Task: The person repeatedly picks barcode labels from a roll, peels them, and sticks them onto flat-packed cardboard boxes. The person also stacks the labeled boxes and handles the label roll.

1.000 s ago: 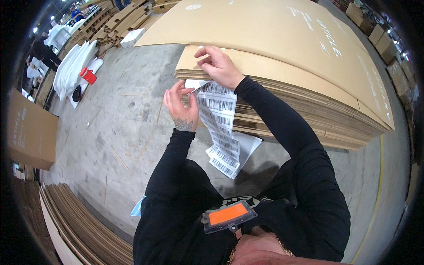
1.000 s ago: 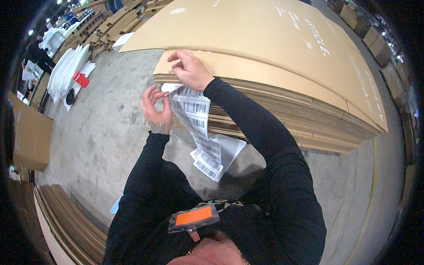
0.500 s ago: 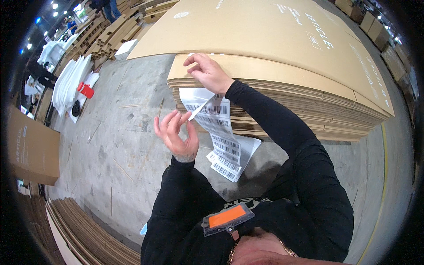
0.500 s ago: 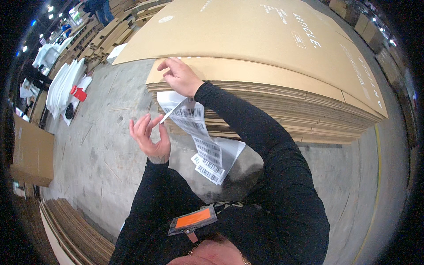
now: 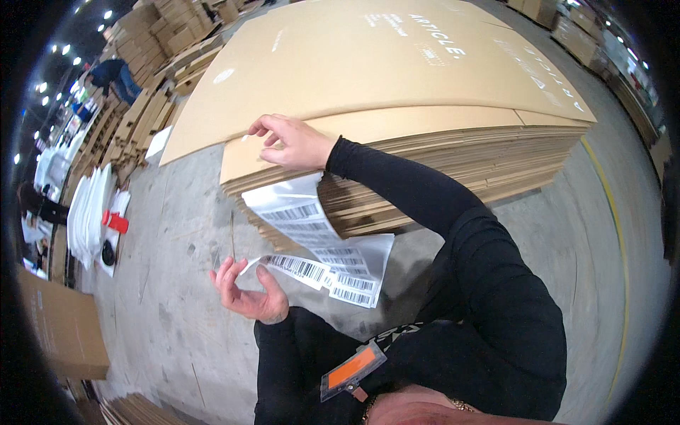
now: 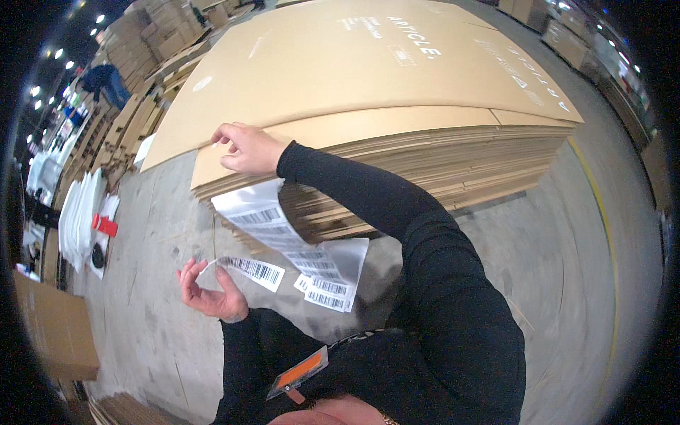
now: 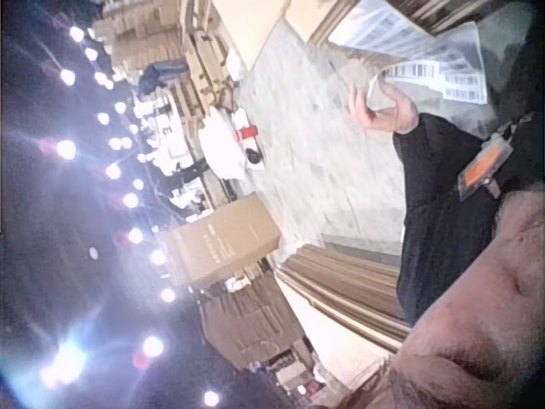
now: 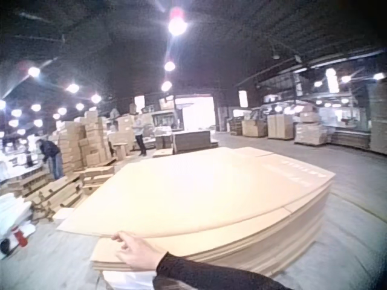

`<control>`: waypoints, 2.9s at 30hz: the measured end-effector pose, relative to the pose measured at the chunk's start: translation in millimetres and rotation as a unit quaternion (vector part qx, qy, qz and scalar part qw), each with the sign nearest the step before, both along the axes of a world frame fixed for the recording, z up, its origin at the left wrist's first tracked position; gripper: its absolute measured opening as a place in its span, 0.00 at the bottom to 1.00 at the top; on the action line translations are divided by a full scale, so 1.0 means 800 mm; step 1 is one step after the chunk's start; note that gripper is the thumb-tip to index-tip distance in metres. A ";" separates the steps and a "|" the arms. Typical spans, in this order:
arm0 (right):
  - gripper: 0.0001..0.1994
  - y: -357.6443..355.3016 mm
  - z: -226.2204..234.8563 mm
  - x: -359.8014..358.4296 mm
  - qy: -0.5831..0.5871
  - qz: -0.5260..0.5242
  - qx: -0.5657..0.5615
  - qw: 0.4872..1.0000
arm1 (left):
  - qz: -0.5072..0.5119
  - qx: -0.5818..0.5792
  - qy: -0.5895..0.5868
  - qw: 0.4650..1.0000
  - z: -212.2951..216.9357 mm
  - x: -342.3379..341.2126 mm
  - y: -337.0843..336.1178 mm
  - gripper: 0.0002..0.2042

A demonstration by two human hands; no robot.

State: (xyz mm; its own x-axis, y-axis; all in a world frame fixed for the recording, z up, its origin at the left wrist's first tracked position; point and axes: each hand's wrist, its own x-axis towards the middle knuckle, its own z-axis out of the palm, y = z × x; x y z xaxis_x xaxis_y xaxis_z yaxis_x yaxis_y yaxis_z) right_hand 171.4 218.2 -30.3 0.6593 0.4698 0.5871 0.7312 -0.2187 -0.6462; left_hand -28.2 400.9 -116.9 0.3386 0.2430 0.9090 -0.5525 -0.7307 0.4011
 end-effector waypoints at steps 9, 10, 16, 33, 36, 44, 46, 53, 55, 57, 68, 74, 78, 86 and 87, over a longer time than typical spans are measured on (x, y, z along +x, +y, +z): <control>0.34 -0.177 -0.008 0.018 -0.113 -0.344 -0.326 0.873 | -0.160 0.076 0.056 0.982 0.022 0.013 -0.041 0.25; 0.34 -0.186 -0.012 0.018 -0.131 -0.340 -0.325 0.873 | -0.180 0.080 0.055 0.979 0.029 0.015 -0.050 0.25; 0.29 -0.189 -0.001 0.004 -0.081 -0.336 -0.308 0.886 | -0.229 0.078 0.031 0.970 0.079 0.031 -0.078 0.21; 0.24 -0.225 0.019 -0.104 0.057 -0.178 0.132 0.973 | -0.300 0.082 0.270 0.911 0.228 0.103 -0.107 0.17; 0.20 -0.231 0.022 -0.136 0.150 -0.126 0.192 0.962 | -0.295 0.091 0.274 0.911 0.222 0.114 -0.104 0.17; 0.11 -0.226 0.017 -0.165 0.196 -0.145 0.138 0.960 | -0.315 0.033 0.277 0.907 0.206 0.118 -0.109 0.16; 0.10 -0.226 0.014 -0.162 0.163 -0.160 0.111 0.967 | -0.319 0.019 0.286 0.903 0.202 0.120 -0.110 0.16; 0.07 -0.207 0.019 -0.157 0.011 -0.214 0.044 0.976 | -0.357 -0.141 0.368 0.847 0.188 0.138 -0.088 0.20; 0.08 -0.191 0.022 -0.156 -0.040 -0.208 0.026 0.977 | -0.379 -0.215 0.355 0.827 0.169 0.153 -0.071 0.22; 0.08 -0.181 0.028 -0.158 -0.065 -0.218 -0.007 0.974 | -0.399 -0.272 0.353 0.801 0.153 0.170 -0.068 0.25; 0.09 -0.130 0.084 -0.100 -0.104 -0.160 -0.084 0.978 | -0.216 -0.343 0.221 0.887 0.149 0.247 -0.037 0.26; 0.09 -0.160 0.183 -0.084 0.016 -0.167 -0.115 0.979 | -0.352 -0.241 0.407 0.808 0.234 0.240 -0.010 0.13; 0.10 -0.180 0.290 -0.091 0.060 -0.182 -0.160 0.968 | -0.387 -0.090 0.419 0.816 0.312 0.198 -0.036 0.12; 0.12 -0.225 0.579 -0.132 0.040 -0.217 -0.189 0.957 | -0.298 -0.038 0.341 0.891 0.551 0.103 -0.149 0.18; 0.12 -0.230 0.615 -0.140 0.035 -0.218 -0.189 0.957 | -0.283 -0.032 0.343 0.895 0.585 0.094 -0.158 0.18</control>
